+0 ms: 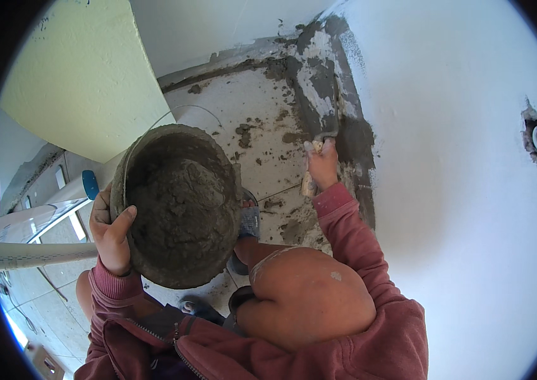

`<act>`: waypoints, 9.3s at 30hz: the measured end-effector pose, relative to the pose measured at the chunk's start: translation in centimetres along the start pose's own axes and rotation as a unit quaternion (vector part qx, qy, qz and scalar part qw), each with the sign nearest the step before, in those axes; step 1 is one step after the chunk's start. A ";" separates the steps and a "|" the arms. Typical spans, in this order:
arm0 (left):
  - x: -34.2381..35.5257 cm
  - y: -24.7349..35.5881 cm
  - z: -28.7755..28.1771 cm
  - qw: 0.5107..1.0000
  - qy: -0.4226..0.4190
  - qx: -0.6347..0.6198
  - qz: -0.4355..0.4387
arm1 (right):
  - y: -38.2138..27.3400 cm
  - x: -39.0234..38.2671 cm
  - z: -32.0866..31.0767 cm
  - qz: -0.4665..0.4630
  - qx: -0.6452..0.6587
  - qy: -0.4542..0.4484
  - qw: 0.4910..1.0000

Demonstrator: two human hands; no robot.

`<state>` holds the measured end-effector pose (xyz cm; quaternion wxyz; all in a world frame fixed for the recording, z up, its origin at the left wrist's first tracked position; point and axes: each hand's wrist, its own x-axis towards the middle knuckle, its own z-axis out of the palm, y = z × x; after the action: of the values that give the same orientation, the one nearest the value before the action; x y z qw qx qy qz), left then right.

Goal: Applying mortar to a floor corner using a trowel.

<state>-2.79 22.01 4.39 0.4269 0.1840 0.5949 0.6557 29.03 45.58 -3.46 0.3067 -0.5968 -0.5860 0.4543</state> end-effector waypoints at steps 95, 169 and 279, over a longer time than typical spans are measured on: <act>1.6 -0.1 -2.3 0.999 -0.003 -0.032 -0.017 | -11.6 -4.7 2.6 0.090 -0.069 -0.609 0.785; 0.3 0.0 0.0 1.000 -0.024 -0.012 -0.002 | -5.7 10.2 2.4 0.152 -0.023 -0.078 0.985; 0.9 -0.1 0.8 0.999 -0.048 -0.013 0.009 | -7.9 2.6 -2.7 0.122 0.073 -0.060 0.988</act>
<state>-2.66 23.19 4.24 0.4519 0.2150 0.5631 0.6576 27.89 49.54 4.28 0.2563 -0.6114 -0.4917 0.5646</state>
